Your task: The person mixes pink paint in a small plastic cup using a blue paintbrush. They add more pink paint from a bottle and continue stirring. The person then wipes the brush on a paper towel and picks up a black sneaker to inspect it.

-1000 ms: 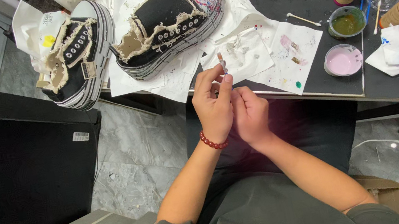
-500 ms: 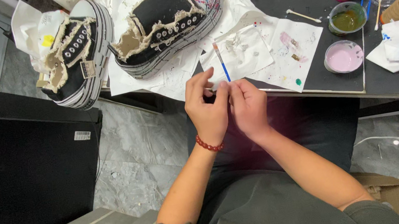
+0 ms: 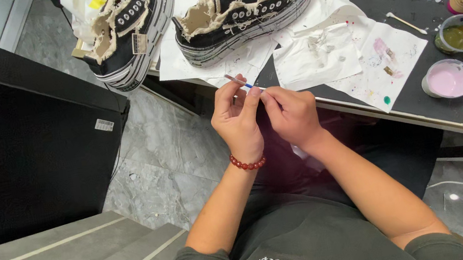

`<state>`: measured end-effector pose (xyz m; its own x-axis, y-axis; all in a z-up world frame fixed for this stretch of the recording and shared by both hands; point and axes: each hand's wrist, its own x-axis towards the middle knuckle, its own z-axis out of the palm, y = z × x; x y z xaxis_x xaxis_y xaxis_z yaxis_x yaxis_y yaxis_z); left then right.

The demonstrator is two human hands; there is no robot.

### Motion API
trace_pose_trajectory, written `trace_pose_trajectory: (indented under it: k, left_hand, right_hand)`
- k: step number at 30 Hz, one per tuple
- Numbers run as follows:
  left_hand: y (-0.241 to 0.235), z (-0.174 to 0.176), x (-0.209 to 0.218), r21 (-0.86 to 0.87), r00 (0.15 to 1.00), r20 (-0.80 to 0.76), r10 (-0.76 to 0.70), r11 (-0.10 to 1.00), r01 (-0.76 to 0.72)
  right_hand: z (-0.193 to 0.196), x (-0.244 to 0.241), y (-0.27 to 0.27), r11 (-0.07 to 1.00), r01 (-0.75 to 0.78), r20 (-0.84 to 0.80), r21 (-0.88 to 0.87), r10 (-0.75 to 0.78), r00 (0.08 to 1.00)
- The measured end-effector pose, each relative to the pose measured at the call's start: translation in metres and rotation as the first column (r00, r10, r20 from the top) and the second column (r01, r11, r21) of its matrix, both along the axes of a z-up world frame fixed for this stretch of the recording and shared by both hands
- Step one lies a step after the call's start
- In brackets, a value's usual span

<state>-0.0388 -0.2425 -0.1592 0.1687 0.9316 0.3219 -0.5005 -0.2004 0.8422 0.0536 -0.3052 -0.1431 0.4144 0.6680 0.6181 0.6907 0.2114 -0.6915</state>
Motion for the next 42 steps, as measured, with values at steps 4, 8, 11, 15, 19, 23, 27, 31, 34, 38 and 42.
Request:
trace_pose_trajectory:
  k: [4,8,11,15,19,23,27,31,34,38,42]
  left_hand:
    - [-0.013,-0.004,-0.016,0.13,0.998,-0.001,0.063,0.99,-0.062]
    - [-0.019,0.0,-0.029,0.058,0.994,-0.101,0.04,0.998,-0.035]
    - [-0.007,0.002,-0.03,-0.169,0.998,-0.055,-0.024,0.986,0.014]
    - [0.006,0.007,-0.028,-0.291,0.997,0.056,-0.055,0.954,0.069]
    - [0.008,0.007,-0.028,-0.157,0.989,0.143,-0.042,0.985,0.065]
    - [-0.008,0.003,-0.034,0.068,0.996,0.082,-0.036,0.997,0.03]
    - [-0.009,0.0,-0.039,0.0,0.998,-0.059,0.013,1.0,-0.013]
    - [0.008,0.0,-0.037,-0.204,0.997,-0.07,0.011,0.979,-0.025]
    - [0.015,0.001,-0.035,-0.273,1.0,-0.019,-0.004,0.962,-0.001]
    - [0.018,0.003,-0.037,-0.205,0.998,0.051,-0.023,0.978,0.033]
    - [0.024,0.005,-0.036,-0.135,0.991,0.125,-0.045,0.989,0.062]
  right_hand:
    - [0.001,-0.001,0.01,0.995,0.072,-0.078,-0.073,-0.078,0.994]
    - [0.002,0.0,0.01,1.0,0.017,-0.024,-0.02,-0.017,1.0]
    - [0.001,-0.004,0.002,0.998,-0.039,-0.01,-0.052,0.038,0.999]
    - [0.003,-0.009,-0.003,0.991,-0.125,-0.021,-0.042,0.124,0.992]
    - [0.003,-0.012,0.006,0.994,-0.108,0.022,-0.025,0.109,0.994]
    - [0.001,-0.012,0.018,0.996,0.026,-0.077,-0.08,-0.033,0.996]
    - [0.003,-0.013,0.017,0.993,0.018,-0.132,-0.117,-0.033,0.991]
    - [0.005,-0.019,0.007,0.995,-0.061,-0.094,-0.081,0.053,0.994]
    - [0.007,-0.028,0.005,0.998,-0.061,-0.042,-0.033,0.06,0.997]
    - [0.009,-0.032,0.008,0.998,-0.062,0.071,0.027,0.06,0.996]
    - [0.008,-0.028,0.012,0.995,-0.082,0.166,0.047,0.074,0.983]
